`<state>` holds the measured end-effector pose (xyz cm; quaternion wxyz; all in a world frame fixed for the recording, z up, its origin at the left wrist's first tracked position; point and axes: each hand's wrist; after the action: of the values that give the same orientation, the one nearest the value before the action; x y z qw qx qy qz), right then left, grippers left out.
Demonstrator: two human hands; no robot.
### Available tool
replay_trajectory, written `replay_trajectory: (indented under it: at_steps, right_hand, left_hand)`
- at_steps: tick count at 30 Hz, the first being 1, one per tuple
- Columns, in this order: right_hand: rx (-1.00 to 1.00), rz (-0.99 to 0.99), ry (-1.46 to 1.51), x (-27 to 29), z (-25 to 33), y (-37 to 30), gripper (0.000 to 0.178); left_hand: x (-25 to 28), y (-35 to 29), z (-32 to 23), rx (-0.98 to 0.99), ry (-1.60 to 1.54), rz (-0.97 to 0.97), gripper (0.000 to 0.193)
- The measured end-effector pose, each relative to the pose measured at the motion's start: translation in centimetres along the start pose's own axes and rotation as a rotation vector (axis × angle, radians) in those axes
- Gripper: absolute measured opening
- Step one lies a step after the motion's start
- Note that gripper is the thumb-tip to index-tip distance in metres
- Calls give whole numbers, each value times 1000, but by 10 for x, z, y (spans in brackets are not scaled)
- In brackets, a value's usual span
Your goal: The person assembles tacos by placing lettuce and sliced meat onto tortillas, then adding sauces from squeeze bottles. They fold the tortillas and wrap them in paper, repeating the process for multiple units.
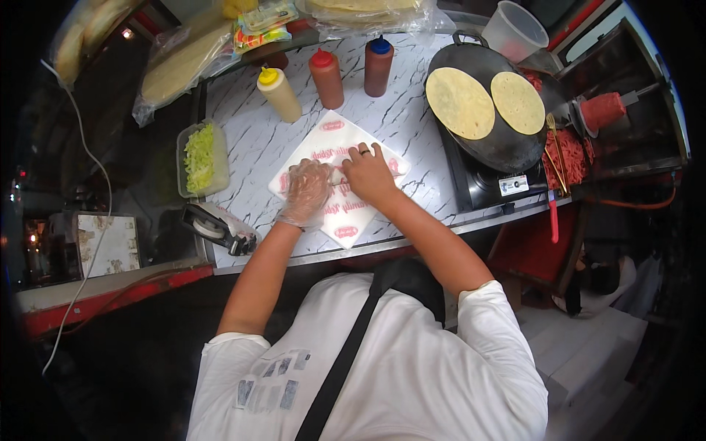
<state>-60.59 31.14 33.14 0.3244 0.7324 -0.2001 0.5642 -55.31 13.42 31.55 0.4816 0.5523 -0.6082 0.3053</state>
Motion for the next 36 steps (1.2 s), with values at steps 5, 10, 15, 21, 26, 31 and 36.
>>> replay_trajectory:
  at_steps: [5, 10, 15, 21, 26, 31, 36]
  right_hand:
    - [187, -35, -133, 1, 24, -4, 34]
    - [200, 4, -177, -7, 20, -1, 37]
    - [250, 66, -128, -8, 14, 8, 44]
    - [326, 8, -97, -2, 12, 6, 51]
    - [306, 44, 102, -15, -2, 8, 34]
    - [335, -33, 56, -28, -16, 15, 26]
    - [233, -50, 76, -28, -23, 31, 29]
  left_hand:
    - [3, 11, -4, 79, 7, -239, 16]
    - [12, -22, -2, 281, -252, -159, 24]
    - [11, -44, 41, 1208, -1546, -61, 48]
    - [1, -42, 67, 646, -552, -103, 34]
    - [-21, -29, 5, 47, -483, -334, 32]
    - [3, -13, 24, 91, -516, -144, 22]
    - [10, 19, 59, 168, -723, -85, 10]
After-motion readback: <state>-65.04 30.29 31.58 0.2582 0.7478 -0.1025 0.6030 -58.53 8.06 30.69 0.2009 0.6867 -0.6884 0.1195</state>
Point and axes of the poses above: each hand's wrist, its own y-axis towards the middle knuckle, its own x-axis out of the back of the hand, z = x × y, and after that the axes turned 12 degrees about -y, right-handed
